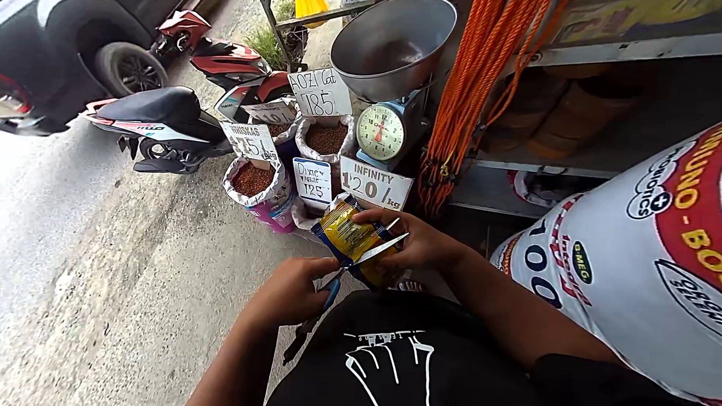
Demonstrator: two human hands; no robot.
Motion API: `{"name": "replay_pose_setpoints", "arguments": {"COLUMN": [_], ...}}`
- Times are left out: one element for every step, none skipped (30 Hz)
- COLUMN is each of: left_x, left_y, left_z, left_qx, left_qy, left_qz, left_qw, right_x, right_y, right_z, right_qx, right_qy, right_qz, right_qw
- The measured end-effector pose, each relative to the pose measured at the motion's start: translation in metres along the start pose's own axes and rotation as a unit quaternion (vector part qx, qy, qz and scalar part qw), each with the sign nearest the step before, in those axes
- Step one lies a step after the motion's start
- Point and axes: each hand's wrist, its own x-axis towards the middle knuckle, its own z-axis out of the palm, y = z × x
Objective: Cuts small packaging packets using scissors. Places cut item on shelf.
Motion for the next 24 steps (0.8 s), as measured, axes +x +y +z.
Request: {"name": "replay_pose_setpoints", "arguments": {"left_x": [0.000, 0.000, 0.000, 0.000, 0.000, 0.000, 0.000, 0.001, 0.001, 0.001, 0.002, 0.002, 0.003, 0.003, 0.002, 0.001, 0.001, 0.000, 0.000, -0.001, -0.002, -0.003, -0.004, -0.006], "left_y": [0.001, 0.002, 0.003, 0.003, 0.003, 0.003, 0.002, 0.001, 0.001, 0.000, -0.001, -0.002, -0.001, -0.001, -0.001, -0.001, 0.000, 0.000, 0.001, 0.001, 0.002, 0.002, 0.002, 0.003], "left_z": [0.000, 0.000, 0.000, 0.001, 0.002, 0.003, 0.004, 0.006, 0.008, 0.010, 0.012, 0.013, 0.013, 0.013, 0.014, 0.013, 0.013, 0.013, 0.012, 0.011, 0.010, 0.009, 0.008, 0.008], "left_qx": [0.002, 0.004, 0.007, 0.010, 0.013, 0.015, 0.015, 0.014, 0.009, 0.000, -0.006, -0.009, -0.008, -0.005, -0.003, 0.000, 0.003, 0.007, 0.012, 0.018, 0.024, 0.030, 0.034, 0.034], "left_qy": [-0.002, -0.002, -0.003, -0.002, 0.000, 0.000, 0.002, 0.008, 0.017, 0.026, 0.033, 0.037, 0.037, 0.037, 0.036, 0.034, 0.033, 0.029, 0.025, 0.022, 0.021, 0.018, 0.016, 0.014], "left_qz": [-0.004, -0.008, -0.011, -0.012, -0.010, -0.008, -0.006, -0.002, 0.006, 0.015, 0.023, 0.027, 0.027, 0.025, 0.024, 0.022, 0.019, 0.013, 0.004, -0.006, -0.014, -0.023, -0.031, -0.038], "left_qw": [1.000, 1.000, 1.000, 1.000, 1.000, 1.000, 1.000, 1.000, 1.000, 1.000, 0.999, 0.999, 0.999, 0.999, 0.999, 0.999, 0.999, 0.999, 1.000, 1.000, 0.999, 0.999, 0.999, 0.999], "right_x": [-0.001, -0.001, -0.002, -0.002, -0.002, -0.002, -0.003, -0.003, -0.003, -0.003, -0.003, -0.003, -0.003, -0.003, -0.004, -0.004, -0.004, -0.004, -0.003, -0.003, -0.002, -0.001, 0.000, 0.001], "right_y": [0.000, -0.001, -0.001, -0.001, -0.001, 0.000, 0.001, 0.002, 0.004, 0.005, 0.006, 0.006, 0.005, 0.004, 0.004, 0.004, 0.003, 0.002, 0.001, 0.001, 0.002, 0.003, 0.004, 0.004], "right_z": [0.000, 0.000, 0.000, 0.000, 0.000, 0.000, 0.000, 0.000, 0.002, 0.003, 0.004, 0.005, 0.005, 0.004, 0.004, 0.005, 0.005, 0.005, 0.006, 0.006, 0.007, 0.008, 0.008, 0.009], "right_qx": [-0.001, 0.000, 0.001, 0.002, 0.006, 0.005, 0.001, -0.003, -0.009, -0.010, -0.005, -0.002, -0.002, -0.004, -0.009, -0.017, -0.023, -0.029, -0.036, -0.038, -0.038, -0.036, -0.034, -0.037], "right_qy": [-0.001, -0.001, -0.004, -0.008, -0.011, -0.014, -0.017, -0.021, -0.026, -0.032, -0.037, -0.038, -0.037, -0.037, -0.037, -0.037, -0.039, -0.040, -0.042, -0.044, -0.046, -0.049, -0.051, -0.055], "right_qz": [-0.003, -0.007, -0.013, -0.019, -0.026, -0.030, -0.033, -0.035, -0.036, -0.034, -0.031, -0.024, -0.019, -0.016, -0.017, -0.019, -0.023, -0.025, -0.025, -0.024, -0.024, -0.024, -0.021, -0.018], "right_qw": [1.000, 1.000, 1.000, 1.000, 1.000, 0.999, 0.999, 0.999, 0.999, 0.999, 0.999, 0.999, 0.999, 0.999, 0.999, 0.999, 0.999, 0.998, 0.998, 0.998, 0.998, 0.998, 0.998, 0.998]}}
